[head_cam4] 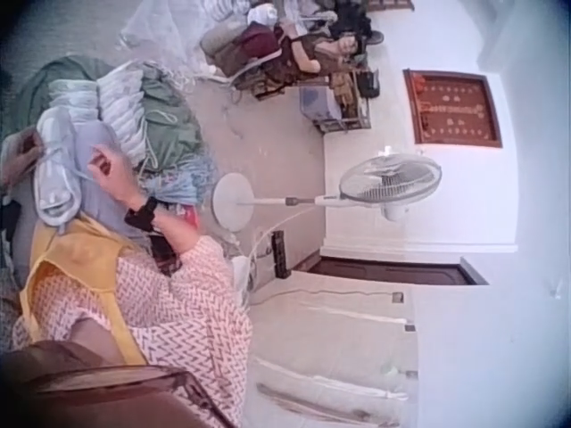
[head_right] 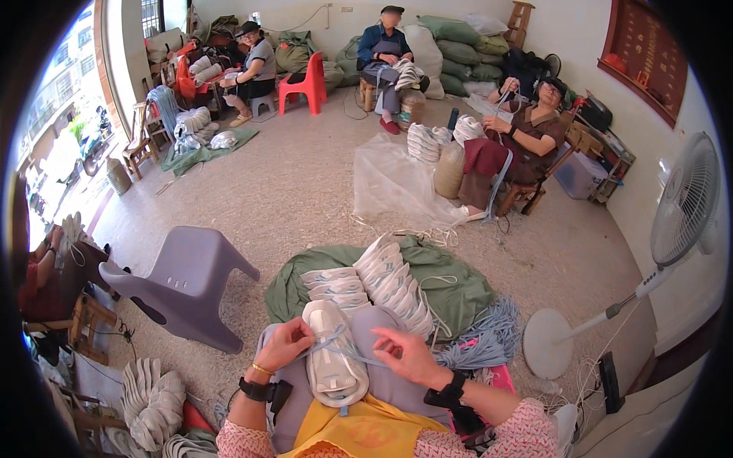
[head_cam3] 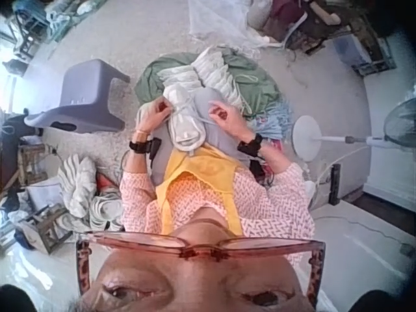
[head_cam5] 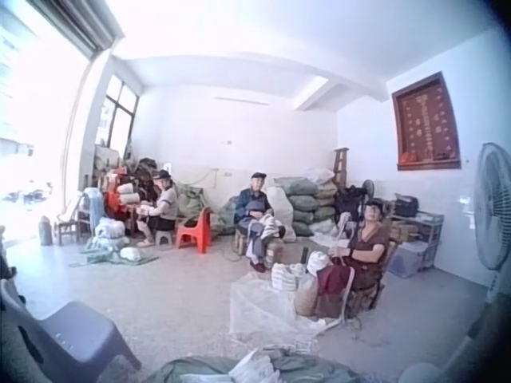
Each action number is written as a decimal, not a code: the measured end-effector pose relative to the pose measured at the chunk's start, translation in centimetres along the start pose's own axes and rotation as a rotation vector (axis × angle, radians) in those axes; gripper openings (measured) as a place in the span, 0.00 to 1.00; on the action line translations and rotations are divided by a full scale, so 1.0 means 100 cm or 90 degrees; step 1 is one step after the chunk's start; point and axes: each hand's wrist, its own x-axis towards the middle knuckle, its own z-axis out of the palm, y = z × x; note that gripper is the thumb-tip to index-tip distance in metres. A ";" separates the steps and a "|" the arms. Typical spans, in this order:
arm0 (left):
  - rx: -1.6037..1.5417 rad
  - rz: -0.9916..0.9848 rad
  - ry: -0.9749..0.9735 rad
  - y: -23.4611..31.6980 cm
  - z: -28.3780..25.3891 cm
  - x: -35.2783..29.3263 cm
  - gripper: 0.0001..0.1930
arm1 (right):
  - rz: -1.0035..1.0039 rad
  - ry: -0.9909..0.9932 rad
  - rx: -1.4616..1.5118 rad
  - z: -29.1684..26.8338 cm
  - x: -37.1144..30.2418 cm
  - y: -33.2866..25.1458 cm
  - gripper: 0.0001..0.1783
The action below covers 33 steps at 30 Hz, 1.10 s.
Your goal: Threading and tying laces onto freshly manufactured white and blue sneakers.
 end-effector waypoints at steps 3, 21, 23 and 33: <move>0.005 0.027 -0.010 0.001 0.011 0.012 0.05 | -0.062 0.049 -0.097 0.004 -0.005 0.016 0.18; 0.009 -0.012 0.047 0.010 0.010 0.004 0.06 | -0.142 0.027 -0.055 0.015 0.007 0.023 0.13; 0.026 -0.024 0.042 0.013 0.010 0.001 0.06 | -0.137 0.028 -0.055 0.013 0.006 0.024 0.14; 0.037 0.006 0.039 0.007 0.007 0.007 0.06 | -0.163 0.030 -0.084 0.011 0.013 0.030 0.15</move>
